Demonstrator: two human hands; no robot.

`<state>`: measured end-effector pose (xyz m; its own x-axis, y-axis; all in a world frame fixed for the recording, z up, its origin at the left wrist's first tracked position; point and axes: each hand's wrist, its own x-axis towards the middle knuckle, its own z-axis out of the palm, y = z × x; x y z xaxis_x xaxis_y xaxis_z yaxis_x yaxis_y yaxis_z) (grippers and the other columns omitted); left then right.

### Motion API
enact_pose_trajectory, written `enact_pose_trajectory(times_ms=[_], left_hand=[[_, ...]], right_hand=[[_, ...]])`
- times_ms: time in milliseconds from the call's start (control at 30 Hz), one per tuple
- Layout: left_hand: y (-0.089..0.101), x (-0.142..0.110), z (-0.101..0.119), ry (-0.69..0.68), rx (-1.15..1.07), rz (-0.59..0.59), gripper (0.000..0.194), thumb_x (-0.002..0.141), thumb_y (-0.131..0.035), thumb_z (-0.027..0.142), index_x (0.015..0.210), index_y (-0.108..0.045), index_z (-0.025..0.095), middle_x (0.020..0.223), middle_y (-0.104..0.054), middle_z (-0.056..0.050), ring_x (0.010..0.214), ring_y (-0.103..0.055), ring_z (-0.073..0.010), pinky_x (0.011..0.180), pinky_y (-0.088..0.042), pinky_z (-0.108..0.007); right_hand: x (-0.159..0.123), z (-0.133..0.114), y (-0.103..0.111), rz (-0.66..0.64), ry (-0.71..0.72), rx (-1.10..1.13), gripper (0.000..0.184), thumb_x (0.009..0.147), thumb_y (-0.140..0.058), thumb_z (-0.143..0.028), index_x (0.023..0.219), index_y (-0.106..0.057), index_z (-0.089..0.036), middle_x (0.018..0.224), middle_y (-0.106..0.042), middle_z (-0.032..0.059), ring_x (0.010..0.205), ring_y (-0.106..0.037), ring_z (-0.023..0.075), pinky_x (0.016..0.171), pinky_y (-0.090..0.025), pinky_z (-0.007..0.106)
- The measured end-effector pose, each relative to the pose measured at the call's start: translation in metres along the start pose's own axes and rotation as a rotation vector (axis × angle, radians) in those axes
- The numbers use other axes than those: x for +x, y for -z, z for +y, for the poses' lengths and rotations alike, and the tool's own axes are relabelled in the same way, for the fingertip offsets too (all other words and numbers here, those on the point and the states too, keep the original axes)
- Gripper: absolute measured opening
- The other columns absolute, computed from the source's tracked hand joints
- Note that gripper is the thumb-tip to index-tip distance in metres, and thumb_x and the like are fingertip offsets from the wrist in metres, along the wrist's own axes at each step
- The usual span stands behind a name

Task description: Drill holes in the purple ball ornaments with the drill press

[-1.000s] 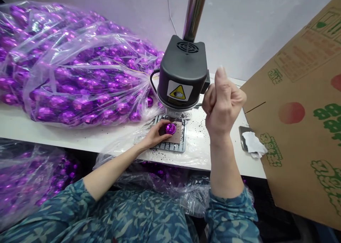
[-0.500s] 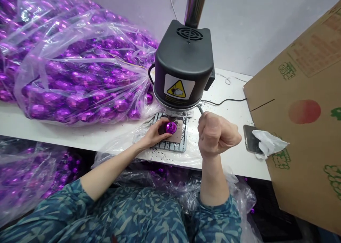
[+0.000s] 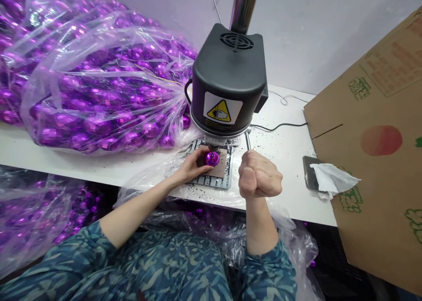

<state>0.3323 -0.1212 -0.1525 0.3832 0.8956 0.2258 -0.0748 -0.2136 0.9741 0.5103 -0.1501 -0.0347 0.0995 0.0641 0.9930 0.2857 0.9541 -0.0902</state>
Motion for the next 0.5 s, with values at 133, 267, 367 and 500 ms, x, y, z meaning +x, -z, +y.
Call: enact_pose_trajectory(times_ms=[133,267,367,500], left_hand=[[-0.002,-0.001,-0.005,0.000,-0.010,-0.025,0.053,0.080,-0.083,0.034,0.125,-0.060,0.021,0.124,-0.065,-0.011,0.118,-0.062,-0.0280,0.108,-0.046,-0.043],[-0.003,-0.001,-0.010,-0.050,0.087,0.010,0.052,0.080,-0.083,0.035,0.124,-0.060,0.021,0.122,-0.065,-0.012,0.117,-0.062,-0.0281,0.105,-0.049,-0.044],[-0.004,0.000,-0.013,-0.114,0.145,0.042,0.052,0.079,-0.084,0.035,0.122,-0.060,0.020,0.120,-0.064,-0.011,0.113,-0.064,-0.0277,0.100,-0.051,-0.044],[-0.004,0.000,-0.015,-0.139,0.177,0.054,0.051,0.079,-0.084,0.036,0.121,-0.061,0.019,0.118,-0.066,-0.011,0.110,-0.065,-0.0266,0.099,-0.052,-0.043]], right_hand=[[-0.003,-0.002,-0.003,-0.008,-0.011,-0.020,0.043,0.084,-0.052,-0.011,0.049,-0.027,-0.018,0.042,-0.032,-0.0059,0.036,-0.031,0.0043,0.040,-0.026,0.024],[0.007,-0.010,-0.008,0.029,-0.095,-0.044,0.047,0.087,-0.050,-0.009,0.048,-0.025,-0.017,0.040,-0.031,-0.0066,0.034,-0.031,0.0033,0.038,-0.024,0.022],[0.026,-0.015,-0.013,0.053,-0.210,-0.068,0.051,0.089,-0.052,-0.010,0.047,-0.025,-0.016,0.038,-0.028,-0.0075,0.032,-0.030,0.0021,0.035,-0.021,0.021],[0.061,-0.015,-0.021,0.097,-0.391,-0.130,0.055,0.093,-0.056,-0.023,0.044,-0.031,-0.018,0.037,-0.030,-0.0073,0.030,-0.031,0.0029,0.033,-0.018,0.024]])
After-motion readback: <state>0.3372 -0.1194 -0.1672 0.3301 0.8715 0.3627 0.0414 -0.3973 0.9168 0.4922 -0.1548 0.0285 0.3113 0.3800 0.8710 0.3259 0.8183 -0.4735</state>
